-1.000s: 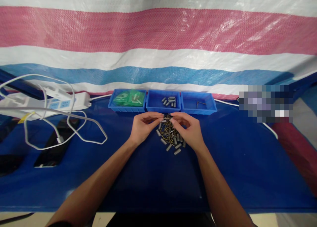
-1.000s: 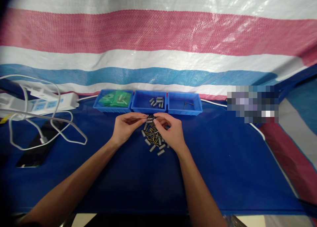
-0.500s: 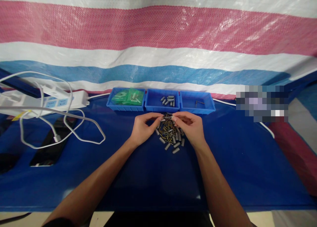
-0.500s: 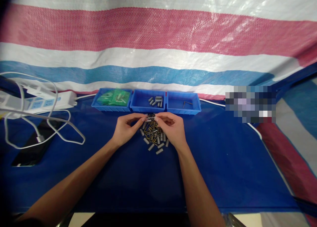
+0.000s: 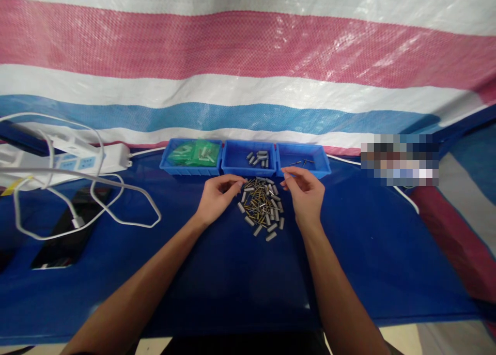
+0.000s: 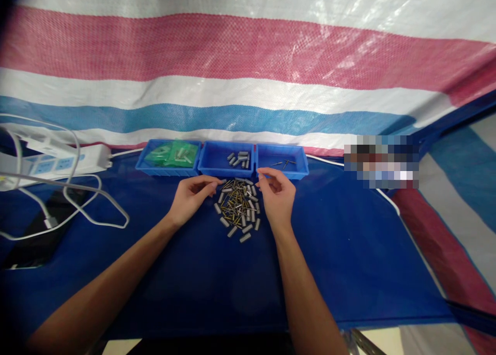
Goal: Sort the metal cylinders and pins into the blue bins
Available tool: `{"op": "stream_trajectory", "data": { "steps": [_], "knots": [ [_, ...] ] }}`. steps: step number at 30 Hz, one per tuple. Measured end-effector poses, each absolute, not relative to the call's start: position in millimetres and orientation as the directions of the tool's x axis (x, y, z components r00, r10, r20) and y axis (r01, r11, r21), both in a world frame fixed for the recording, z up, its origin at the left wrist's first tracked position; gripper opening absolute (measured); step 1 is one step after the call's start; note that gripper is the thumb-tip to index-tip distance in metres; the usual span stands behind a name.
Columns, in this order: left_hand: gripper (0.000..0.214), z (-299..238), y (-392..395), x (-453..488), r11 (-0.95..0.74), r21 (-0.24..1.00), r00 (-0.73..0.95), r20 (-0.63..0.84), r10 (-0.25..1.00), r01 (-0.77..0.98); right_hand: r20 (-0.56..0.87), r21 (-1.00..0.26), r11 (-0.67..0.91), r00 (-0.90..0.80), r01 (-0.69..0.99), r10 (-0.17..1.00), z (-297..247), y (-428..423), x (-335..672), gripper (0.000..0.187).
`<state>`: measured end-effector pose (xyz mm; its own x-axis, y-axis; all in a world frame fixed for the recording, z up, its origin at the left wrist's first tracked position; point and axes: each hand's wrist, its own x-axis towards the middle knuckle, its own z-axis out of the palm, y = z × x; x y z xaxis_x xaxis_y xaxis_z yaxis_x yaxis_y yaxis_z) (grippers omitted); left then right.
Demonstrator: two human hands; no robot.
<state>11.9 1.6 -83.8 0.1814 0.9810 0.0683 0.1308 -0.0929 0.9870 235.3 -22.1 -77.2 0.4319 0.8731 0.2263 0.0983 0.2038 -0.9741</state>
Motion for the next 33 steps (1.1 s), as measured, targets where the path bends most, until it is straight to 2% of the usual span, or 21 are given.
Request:
{"op": "stream_trajectory", "data": {
  "steps": [5, 7, 8, 10, 13, 15, 18, 27, 33],
  "knots": [
    [0.017, -79.5, 3.1, 24.5, -0.121, 0.984, 0.130, 0.138, 0.982, -0.131, 0.218, -0.976, 0.192, 0.383, 0.104, 0.898, -75.6, -23.4, 232.0, 0.017],
    [0.019, -74.3, 3.9, 23.2, -0.174, 0.973, 0.136, 0.195, 0.971, -0.150, 0.222, -0.975, 0.198, 0.372, 0.102, 0.901, -74.9, -24.0, 231.6, 0.016],
    [0.019, -70.9, 4.0, 19.9, -0.212, 0.971, 0.145, 0.227, 0.963, -0.113, 0.225, -0.974, 0.203, 0.371, 0.098, 0.901, -74.5, -24.3, 231.5, 0.015],
    [0.021, -64.3, 3.1, 8.9, -0.312, 0.945, 0.196, 0.290, 0.937, 0.094, 0.230, -0.973, 0.211, 0.372, 0.090, 0.900, -73.6, -24.7, 231.5, 0.013],
    [0.021, -60.8, -1.5, -11.3, -0.510, 0.735, 0.360, 0.375, 0.855, 0.447, 0.230, -0.973, 0.217, 0.367, 0.077, 0.901, -72.0, -25.3, 231.4, 0.011],
    [0.026, -64.3, -5.4, -21.2, -0.596, 0.594, 0.489, 0.355, 0.797, 0.540, 0.222, -0.975, 0.212, 0.362, 0.069, 0.905, -70.9, -25.6, 231.2, 0.011],
    [0.033, -72.4, -7.7, -26.7, -0.627, 0.492, 0.571, 0.283, 0.771, 0.604, 0.215, -0.977, 0.201, 0.360, 0.076, 0.908, -69.4, -26.0, 230.6, 0.012],
    [0.035, -72.9, 7.1, -25.0, -0.611, 0.522, 0.579, 0.248, 0.776, 0.595, 0.201, -0.978, 0.208, 0.357, 0.019, 0.912, -67.4, -26.5, 230.1, 0.012],
    [0.049, -57.7, 10.8, -18.6, -0.561, 0.503, 0.566, 0.162, 0.808, 0.657, 0.195, -0.979, 0.203, 0.344, 0.013, 0.919, -66.8, -26.2, 228.9, 0.012]
  ]
}}
